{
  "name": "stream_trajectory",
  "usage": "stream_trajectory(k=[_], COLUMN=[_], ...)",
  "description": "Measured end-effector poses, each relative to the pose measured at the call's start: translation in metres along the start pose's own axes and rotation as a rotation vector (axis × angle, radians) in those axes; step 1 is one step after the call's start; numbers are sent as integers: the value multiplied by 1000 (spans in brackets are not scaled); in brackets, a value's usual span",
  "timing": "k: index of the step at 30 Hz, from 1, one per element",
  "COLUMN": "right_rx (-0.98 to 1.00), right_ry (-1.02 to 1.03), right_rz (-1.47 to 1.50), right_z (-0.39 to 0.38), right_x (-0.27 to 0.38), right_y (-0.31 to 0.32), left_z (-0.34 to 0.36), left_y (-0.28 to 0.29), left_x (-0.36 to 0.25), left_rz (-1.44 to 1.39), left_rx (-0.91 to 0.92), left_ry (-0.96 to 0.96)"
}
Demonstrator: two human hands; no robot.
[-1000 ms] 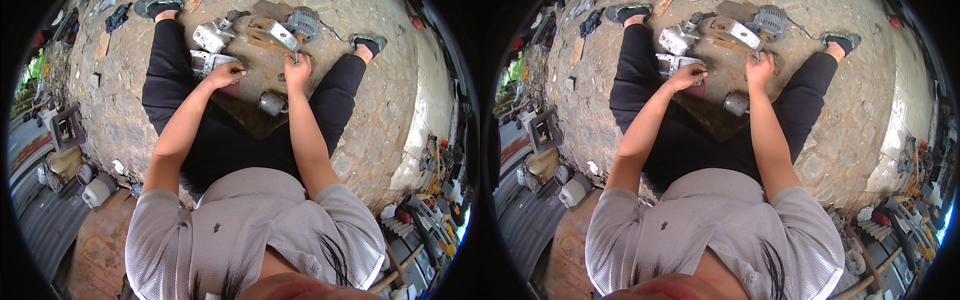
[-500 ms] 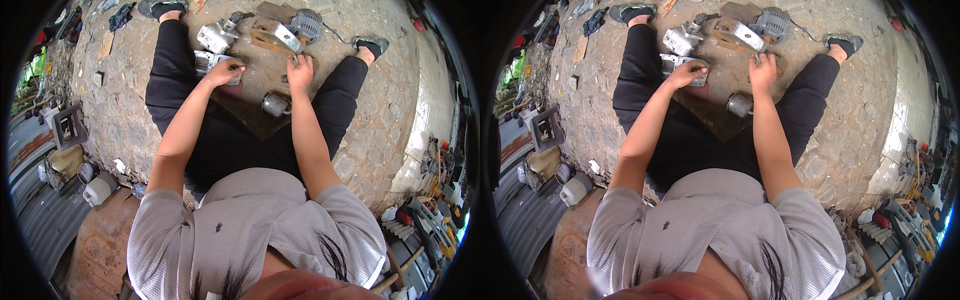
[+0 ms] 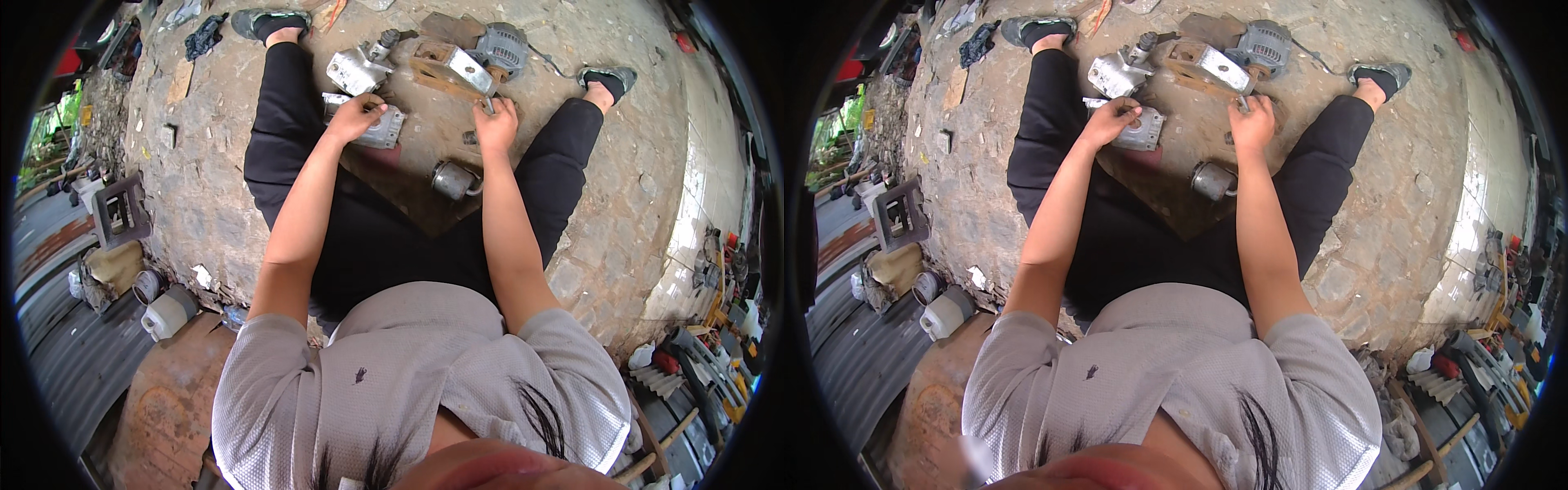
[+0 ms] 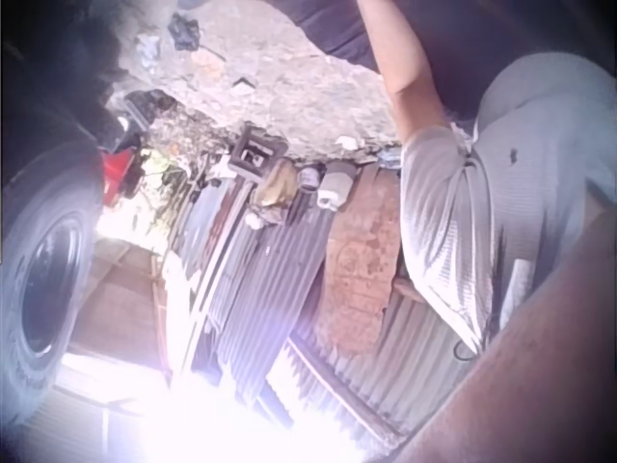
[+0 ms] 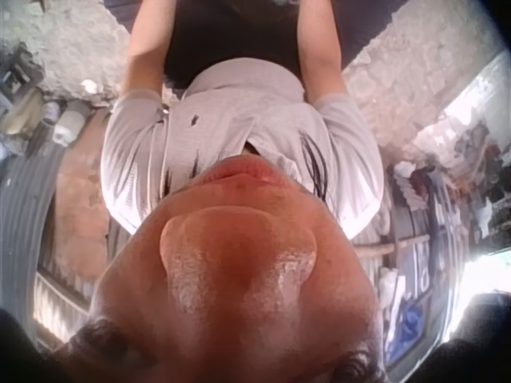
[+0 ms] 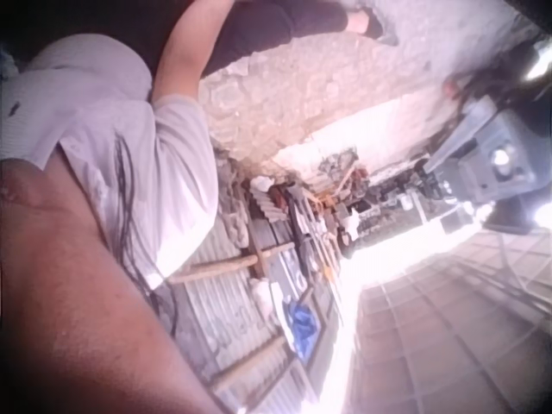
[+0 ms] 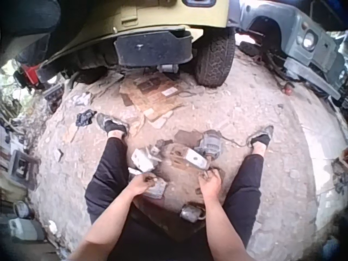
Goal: The person sits on the floor and uses a screwdriver to loosen and remove screws from a metallic mechanical part. They repeatedly adjust the part, remove screws, and place them on the floor nearby.
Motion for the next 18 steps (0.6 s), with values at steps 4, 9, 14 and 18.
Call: stream_trajectory(k=[4, 9, 14, 18], right_rx=[28, 54, -13, 12], right_ry=[-23, -40, -112, -81], right_rz=[-6, 16, 92, 258], right_z=[-3, -2, 7, 29], right_x=[0, 7, -1, 21], right_y=[-2, 2, 13, 32], left_z=[-6, -11, -17, -1], left_y=[17, 23, 29, 38], left_x=[-2, 2, -12, -29], left_rz=[-65, -127, -200, -159], left_rx=[-119, -146, -157, -174], left_ry=[1, 23, 13, -44])
Point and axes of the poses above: each hand's wrist, its own z-axis towards the middle knuckle, its own y-axis out of the back of the hand, x = y × z, the point moved 9 cm from there along z, towards the middle knuckle, and after that the axes turned 8 degrees about y, right-handed, at the moved point
